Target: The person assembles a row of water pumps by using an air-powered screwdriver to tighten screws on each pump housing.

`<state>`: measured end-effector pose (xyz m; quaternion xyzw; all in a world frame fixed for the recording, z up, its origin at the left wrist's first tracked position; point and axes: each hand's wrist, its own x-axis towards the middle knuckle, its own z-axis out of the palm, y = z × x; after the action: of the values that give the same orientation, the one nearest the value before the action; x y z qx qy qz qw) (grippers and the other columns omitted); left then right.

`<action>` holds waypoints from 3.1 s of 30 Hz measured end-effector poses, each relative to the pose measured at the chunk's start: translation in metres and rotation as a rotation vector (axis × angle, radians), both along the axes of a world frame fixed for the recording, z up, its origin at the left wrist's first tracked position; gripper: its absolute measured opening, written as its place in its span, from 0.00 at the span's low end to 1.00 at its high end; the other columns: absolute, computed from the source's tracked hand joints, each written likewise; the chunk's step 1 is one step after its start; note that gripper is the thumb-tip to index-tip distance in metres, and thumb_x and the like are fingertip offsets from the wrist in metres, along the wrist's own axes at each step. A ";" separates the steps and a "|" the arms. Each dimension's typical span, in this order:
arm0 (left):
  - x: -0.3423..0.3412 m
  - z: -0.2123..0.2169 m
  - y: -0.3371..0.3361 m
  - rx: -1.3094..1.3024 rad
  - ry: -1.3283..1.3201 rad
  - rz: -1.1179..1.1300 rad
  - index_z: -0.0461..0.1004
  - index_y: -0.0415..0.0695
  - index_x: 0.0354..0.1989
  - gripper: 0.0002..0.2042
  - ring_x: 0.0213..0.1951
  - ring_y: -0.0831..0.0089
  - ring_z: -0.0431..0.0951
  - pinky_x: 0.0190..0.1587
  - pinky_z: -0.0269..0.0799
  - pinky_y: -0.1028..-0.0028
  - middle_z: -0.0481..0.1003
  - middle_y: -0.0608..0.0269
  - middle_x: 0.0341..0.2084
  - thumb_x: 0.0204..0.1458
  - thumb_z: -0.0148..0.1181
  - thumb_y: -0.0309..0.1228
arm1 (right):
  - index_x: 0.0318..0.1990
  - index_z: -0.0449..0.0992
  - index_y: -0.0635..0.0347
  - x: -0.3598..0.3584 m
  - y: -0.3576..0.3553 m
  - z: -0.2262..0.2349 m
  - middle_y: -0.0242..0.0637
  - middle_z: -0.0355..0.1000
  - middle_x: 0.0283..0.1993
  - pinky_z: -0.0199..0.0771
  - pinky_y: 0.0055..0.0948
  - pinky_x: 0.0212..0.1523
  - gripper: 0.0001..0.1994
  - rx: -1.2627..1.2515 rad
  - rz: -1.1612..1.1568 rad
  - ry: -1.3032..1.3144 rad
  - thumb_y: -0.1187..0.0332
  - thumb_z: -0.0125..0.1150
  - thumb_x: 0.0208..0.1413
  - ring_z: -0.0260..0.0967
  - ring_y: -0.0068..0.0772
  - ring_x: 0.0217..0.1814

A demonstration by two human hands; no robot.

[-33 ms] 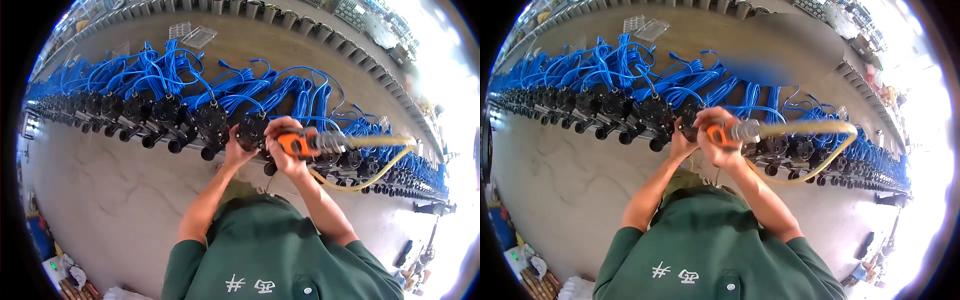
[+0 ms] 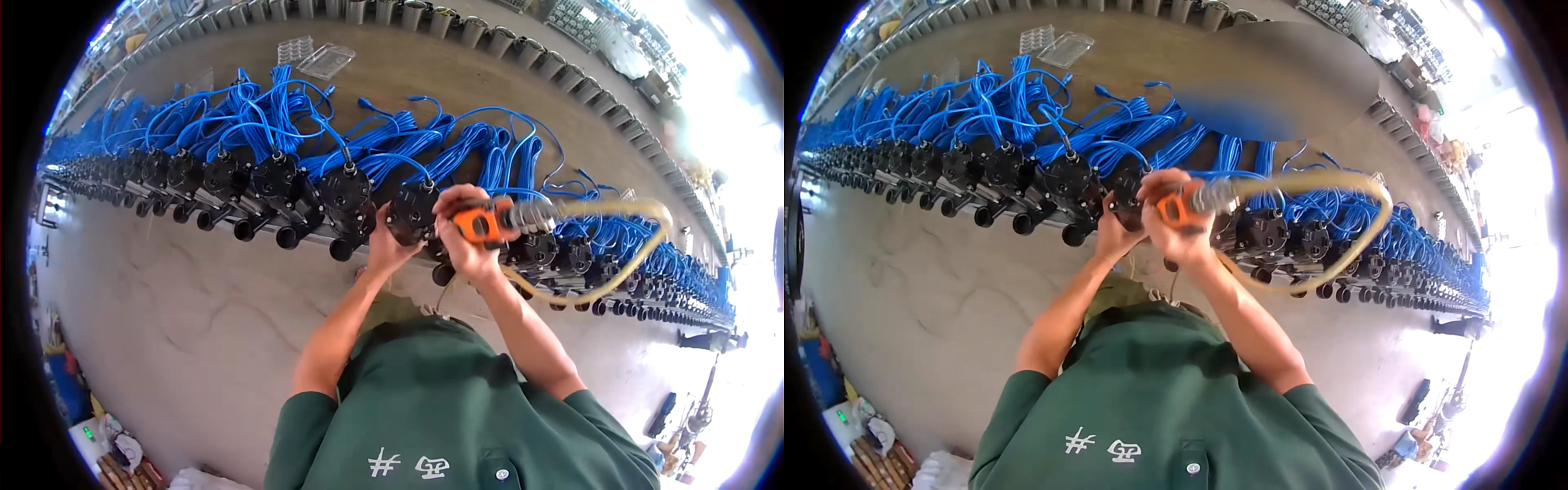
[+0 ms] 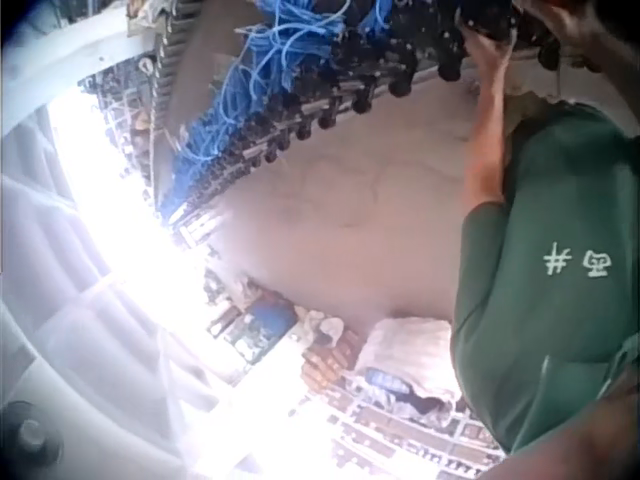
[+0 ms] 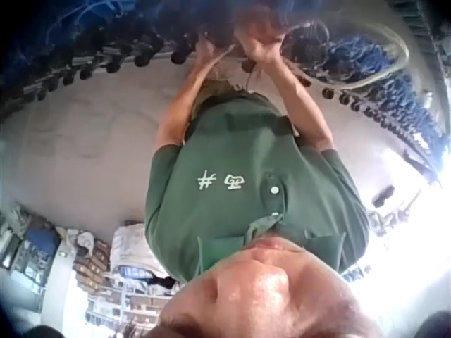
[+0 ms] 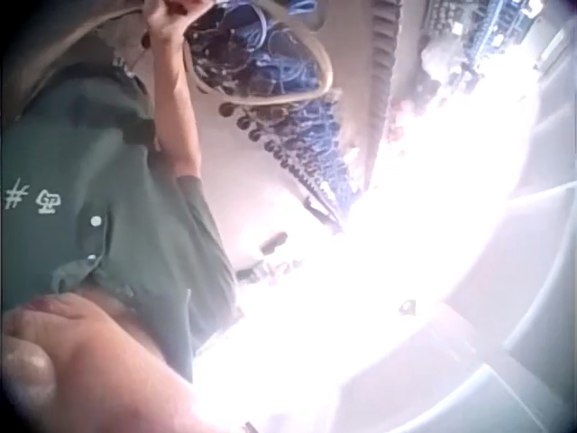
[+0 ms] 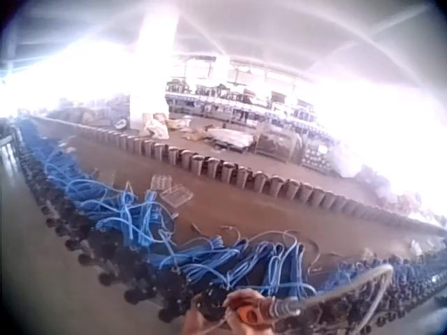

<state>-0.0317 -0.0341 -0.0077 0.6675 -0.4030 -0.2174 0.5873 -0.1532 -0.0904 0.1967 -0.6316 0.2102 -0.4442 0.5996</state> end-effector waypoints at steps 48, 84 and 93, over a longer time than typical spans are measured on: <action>-0.097 -0.025 -0.007 0.165 -0.463 0.040 0.81 0.40 0.32 0.04 0.30 0.48 0.80 0.35 0.77 0.57 0.78 0.51 0.29 0.52 0.63 0.26 | 0.44 0.74 0.65 -0.060 -0.036 -0.008 0.36 0.75 0.37 0.76 0.23 0.37 0.14 -0.071 0.046 -0.144 0.83 0.59 0.47 0.73 0.23 0.35; -0.021 0.117 -0.305 0.270 -0.819 -1.829 0.83 0.38 0.36 0.09 0.37 0.52 0.82 0.42 0.78 0.60 0.81 0.47 0.30 0.47 0.65 0.27 | 0.45 0.67 0.57 -0.147 -0.058 0.083 0.37 0.65 0.33 0.72 0.30 0.29 0.13 -0.056 -0.912 -0.070 0.70 0.67 0.59 0.66 0.28 0.24; -0.060 0.032 -0.288 -0.194 -0.759 -2.163 0.81 0.42 0.37 0.10 0.40 0.56 0.81 0.42 0.78 0.61 0.81 0.56 0.31 0.45 0.64 0.27 | 0.47 0.68 0.61 -0.105 -0.051 0.062 0.41 0.69 0.35 0.77 0.32 0.32 0.15 0.088 -0.983 0.068 0.82 0.61 0.54 0.71 0.31 0.26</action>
<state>-0.0921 -0.3220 0.0246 -0.0531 -0.9310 -0.3608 -0.0170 -0.2582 -0.1410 0.2585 -0.4459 0.5211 -0.6444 0.3382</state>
